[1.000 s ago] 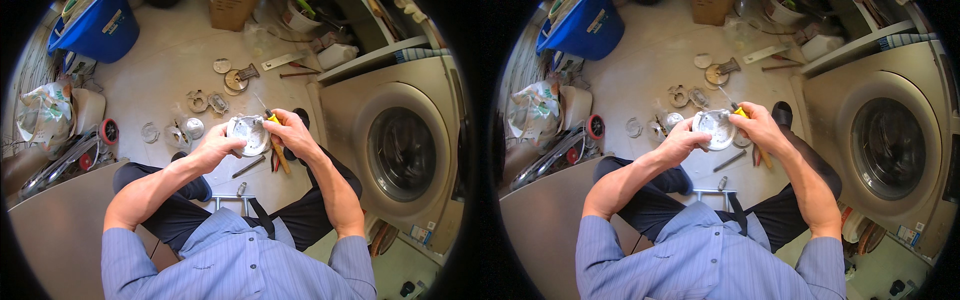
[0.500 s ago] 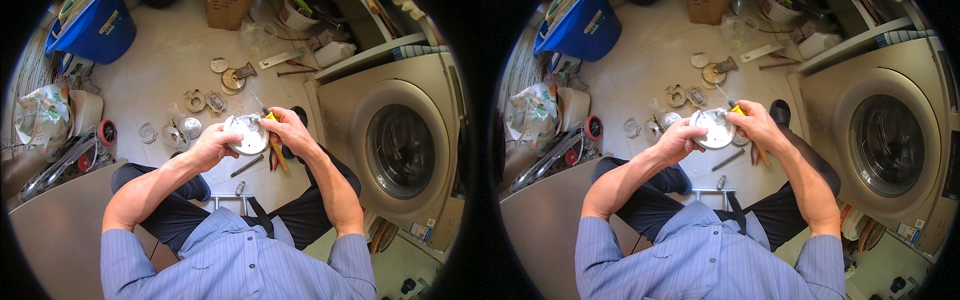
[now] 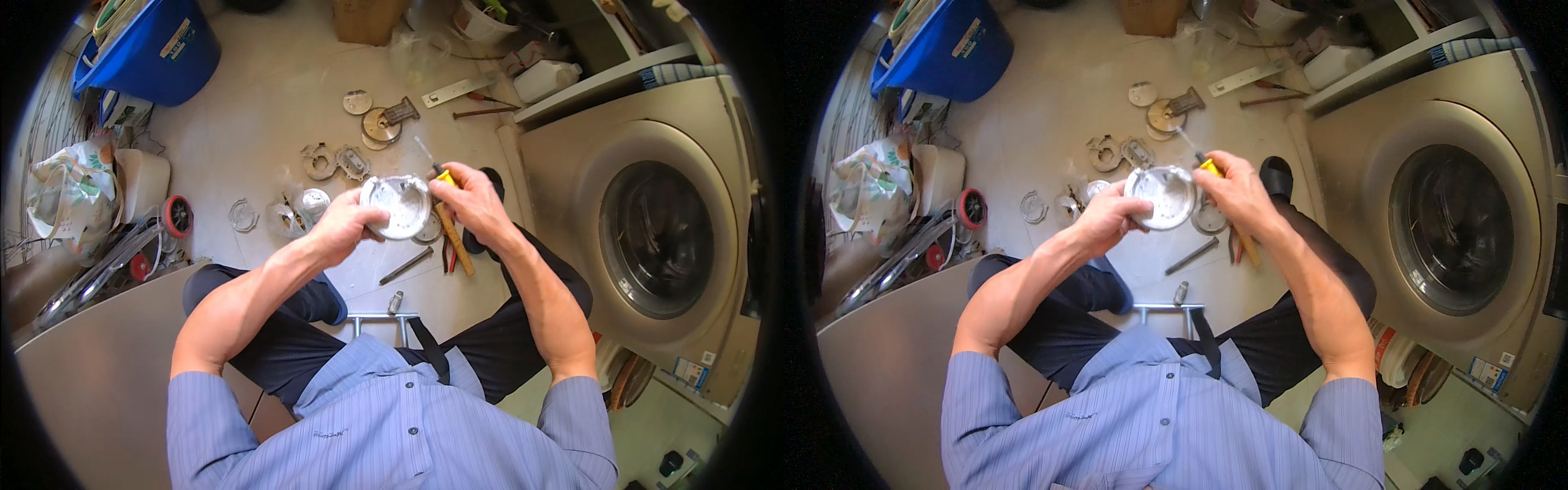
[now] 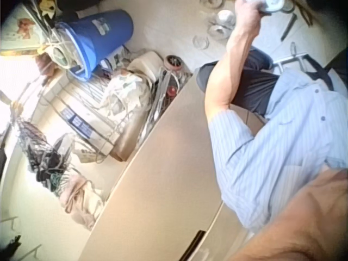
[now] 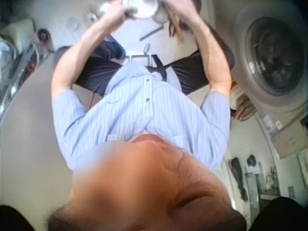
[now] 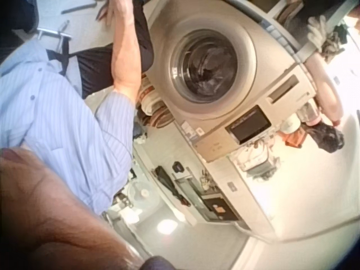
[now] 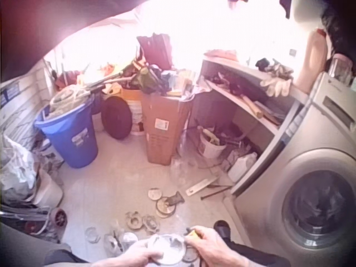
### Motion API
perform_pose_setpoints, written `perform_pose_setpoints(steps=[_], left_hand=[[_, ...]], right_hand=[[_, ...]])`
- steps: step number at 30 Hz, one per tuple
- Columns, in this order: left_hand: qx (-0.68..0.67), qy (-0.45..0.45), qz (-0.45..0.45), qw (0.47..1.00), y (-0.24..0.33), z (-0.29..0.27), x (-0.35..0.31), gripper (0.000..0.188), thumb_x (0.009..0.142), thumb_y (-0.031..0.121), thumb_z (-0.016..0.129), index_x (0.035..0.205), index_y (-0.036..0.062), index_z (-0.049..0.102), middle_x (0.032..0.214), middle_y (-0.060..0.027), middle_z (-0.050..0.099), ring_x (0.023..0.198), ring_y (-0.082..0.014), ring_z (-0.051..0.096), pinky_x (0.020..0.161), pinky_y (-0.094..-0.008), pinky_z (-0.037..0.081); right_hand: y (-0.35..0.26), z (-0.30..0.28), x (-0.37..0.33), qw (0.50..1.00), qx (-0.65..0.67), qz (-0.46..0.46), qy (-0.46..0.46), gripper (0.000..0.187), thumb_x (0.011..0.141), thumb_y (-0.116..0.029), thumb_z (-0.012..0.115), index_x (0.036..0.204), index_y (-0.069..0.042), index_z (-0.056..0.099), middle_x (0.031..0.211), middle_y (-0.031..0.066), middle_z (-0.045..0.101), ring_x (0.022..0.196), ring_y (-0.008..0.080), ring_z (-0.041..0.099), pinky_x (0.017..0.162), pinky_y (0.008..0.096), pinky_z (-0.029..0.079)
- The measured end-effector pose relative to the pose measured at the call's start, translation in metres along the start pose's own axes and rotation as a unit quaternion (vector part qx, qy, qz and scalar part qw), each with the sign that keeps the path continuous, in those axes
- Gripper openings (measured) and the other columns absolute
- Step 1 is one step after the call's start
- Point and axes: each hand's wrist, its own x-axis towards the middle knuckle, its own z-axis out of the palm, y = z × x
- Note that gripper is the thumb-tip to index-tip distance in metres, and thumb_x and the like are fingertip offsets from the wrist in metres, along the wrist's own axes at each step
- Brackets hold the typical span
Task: The person sits on a small stool and uses a hammer, a flathead screwdriver, and pliers to disassemble a circular metal housing, striking the metal with the hammer and prying internal components loose.
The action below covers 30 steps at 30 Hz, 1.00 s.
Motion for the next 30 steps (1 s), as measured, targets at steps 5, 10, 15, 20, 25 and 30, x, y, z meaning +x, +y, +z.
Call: perform_pose_setpoints(steps=[5, 10, 15, 20, 25, 30], left_hand=[[0.14, 0.158, 0.021, 0.977, -0.02, -0.062, 0.058, 0.032, 0.082, -0.001, 0.065, 0.113, 0.0028, 0.065, 0.099, -0.0065, 0.07, 0.08, -0.0165, 0.067, 0.069, -0.0315, 0.057], [0.16, 0.372, -0.067, 0.912, -0.117, -0.117, 0.114, 0.028, 0.08, -0.003, 0.064, 0.108, 0.0002, 0.064, 0.091, -0.0088, 0.068, 0.074, -0.0196, 0.066, 0.055, -0.0337, 0.053], [0.117, 0.385, -0.104, 0.909, -0.2, -0.141, 0.114, 0.028, 0.079, -0.004, 0.064, 0.107, -0.0001, 0.065, 0.091, -0.0098, 0.069, 0.071, -0.0202, 0.067, 0.05, -0.0318, 0.054], [0.088, 0.338, -0.153, 0.924, -0.218, -0.149, 0.125, 0.026, 0.082, -0.002, 0.065, 0.107, 0.0002, 0.064, 0.092, -0.0101, 0.07, 0.07, -0.019, 0.067, 0.05, -0.0302, 0.054], [0.059, 0.31, -0.172, 0.933, -0.213, -0.145, 0.138, 0.018, 0.082, -0.001, 0.066, 0.1, -0.0009, 0.064, 0.083, -0.0086, 0.068, 0.063, -0.0163, 0.064, 0.047, -0.0288, 0.05], [0.059, 0.31, -0.158, 0.936, -0.211, -0.143, 0.154, 0.013, 0.082, -0.003, 0.064, 0.095, -0.0008, 0.065, 0.077, -0.0073, 0.066, 0.057, -0.0145, 0.06, 0.044, -0.0281, 0.045]], right_hand=[[0.034, -0.011, 0.025, 0.985, -0.141, -0.09, 0.047, 0.039, 0.089, -0.027, 0.067, 0.113, 0.003, 0.066, 0.093, 0.0186, 0.07, 0.084, 0.0287, 0.067, 0.079, 0.0374, 0.052], [0.126, -0.012, 0.06, 0.974, -0.221, 0.04, -0.011, 0.035, 0.086, -0.029, 0.068, 0.104, 0.001, 0.068, 0.09, 0.0244, 0.07, 0.086, 0.0367, 0.068, 0.079, 0.0435, 0.052], [0.291, 0.059, 0.038, 0.959, -0.253, 0.112, 0.063, 0.035, 0.081, -0.032, 0.07, 0.098, -0.001, 0.07, 0.091, 0.0211, 0.072, 0.09, 0.0376, 0.07, 0.082, 0.0462, 0.054], [0.366, 0.121, -0.011, 0.926, -0.297, 0.201, -0.115, 0.033, 0.082, -0.03, 0.067, 0.103, -0.004, 0.073, 0.099, 0.0234, 0.072, 0.098, 0.0433, 0.068, 0.088, 0.0506, 0.054], [0.36, 0.127, -0.026, 0.877, -0.332, 0.251, -0.242, 0.031, 0.086, -0.023, 0.06, 0.109, -0.006, 0.073, 0.112, 0.0235, 0.071, 0.107, 0.0423, 0.067, 0.093, 0.0512, 0.054], [0.354, 0.119, -0.018, 0.859, -0.383, 0.247, -0.234, 0.028, 0.087, -0.021, 0.061, 0.107, -0.006, 0.073, 0.111, 0.0248, 0.071, 0.106, 0.0443, 0.067, 0.092, 0.0517, 0.054]])
